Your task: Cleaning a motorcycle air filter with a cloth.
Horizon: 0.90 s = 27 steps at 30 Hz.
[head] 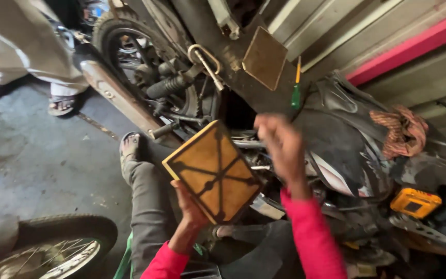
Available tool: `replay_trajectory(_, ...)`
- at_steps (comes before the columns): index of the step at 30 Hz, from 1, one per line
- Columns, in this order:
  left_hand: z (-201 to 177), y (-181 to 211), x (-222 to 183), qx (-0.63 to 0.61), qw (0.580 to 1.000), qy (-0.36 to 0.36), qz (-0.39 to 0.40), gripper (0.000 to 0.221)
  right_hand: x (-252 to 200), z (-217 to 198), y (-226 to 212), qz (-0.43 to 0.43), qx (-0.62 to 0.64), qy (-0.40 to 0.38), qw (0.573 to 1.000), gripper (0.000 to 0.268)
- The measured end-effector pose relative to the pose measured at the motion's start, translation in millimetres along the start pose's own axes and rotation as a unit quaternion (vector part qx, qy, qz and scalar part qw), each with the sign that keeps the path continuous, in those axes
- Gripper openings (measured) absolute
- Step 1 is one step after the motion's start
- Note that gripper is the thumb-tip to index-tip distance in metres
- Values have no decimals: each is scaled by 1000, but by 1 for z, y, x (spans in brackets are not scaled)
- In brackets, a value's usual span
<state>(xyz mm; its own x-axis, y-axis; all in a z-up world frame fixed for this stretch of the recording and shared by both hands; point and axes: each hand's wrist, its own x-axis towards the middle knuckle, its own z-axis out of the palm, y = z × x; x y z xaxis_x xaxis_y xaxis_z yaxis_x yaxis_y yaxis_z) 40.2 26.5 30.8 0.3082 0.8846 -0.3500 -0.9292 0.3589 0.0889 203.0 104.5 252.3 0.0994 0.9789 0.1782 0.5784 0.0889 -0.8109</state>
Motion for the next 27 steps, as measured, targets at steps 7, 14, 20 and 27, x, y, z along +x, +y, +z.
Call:
replay_trajectory(7, -3, -36, 3, 35, 993, -101, -41, 109, -106, 31, -40, -266, -124, -2, 956, 18)
replay_trajectory(14, 53, -24, -28, 343, 897, -199, 195, 96, -143, 21, -46, -203, -166, 51, 964, 36)
replay_trajectory(20, 81, -21, -45, 406, 870, -183, 213, 100, -161, 19, -48, -235, -172, 110, 950, 27)
replay_trajectory(27, 90, -24, -53, 416, 865, -160, 228, 95, -170, 25, -39, -266, -163, 171, 935, 23)
